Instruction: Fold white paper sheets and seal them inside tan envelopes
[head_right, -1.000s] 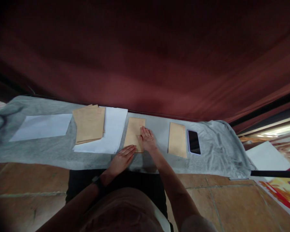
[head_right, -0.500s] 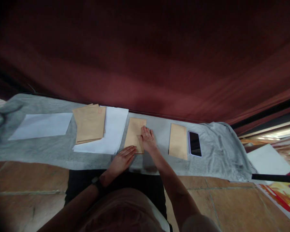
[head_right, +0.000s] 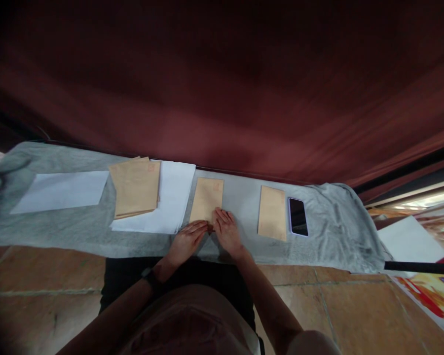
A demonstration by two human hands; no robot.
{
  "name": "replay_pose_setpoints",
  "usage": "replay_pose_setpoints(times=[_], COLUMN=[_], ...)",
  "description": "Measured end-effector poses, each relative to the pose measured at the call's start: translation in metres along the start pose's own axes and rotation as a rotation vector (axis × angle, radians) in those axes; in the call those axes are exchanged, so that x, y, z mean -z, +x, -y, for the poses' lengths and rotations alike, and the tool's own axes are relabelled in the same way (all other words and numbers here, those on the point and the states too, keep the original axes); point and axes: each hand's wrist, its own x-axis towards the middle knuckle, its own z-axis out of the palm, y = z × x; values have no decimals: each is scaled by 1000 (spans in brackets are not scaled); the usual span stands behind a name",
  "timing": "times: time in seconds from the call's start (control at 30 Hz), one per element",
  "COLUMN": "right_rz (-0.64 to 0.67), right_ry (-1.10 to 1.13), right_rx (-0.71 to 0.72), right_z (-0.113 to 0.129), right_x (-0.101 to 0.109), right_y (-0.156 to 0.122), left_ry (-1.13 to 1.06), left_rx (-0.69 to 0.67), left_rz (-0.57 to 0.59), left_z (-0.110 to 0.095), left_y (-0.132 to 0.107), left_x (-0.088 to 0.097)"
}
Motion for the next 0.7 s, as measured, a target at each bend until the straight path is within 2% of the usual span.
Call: replay_pose_setpoints(times=[0.3,0.5,0.7], right_rz=[-100,-251,-166], right_ry=[140,162,76], right_rx=[-3,-32,112], right_z=[4,18,49], right_x=[5,3,-6], right_y=[-13,-29,-56], left_ry=[-35,-53,-40], left_rx=[47,69,82], left_rz=[-46,-77,-41], left_z=[-2,-1,1], left_y=[6,8,6], left_x=[-1,-2,-4])
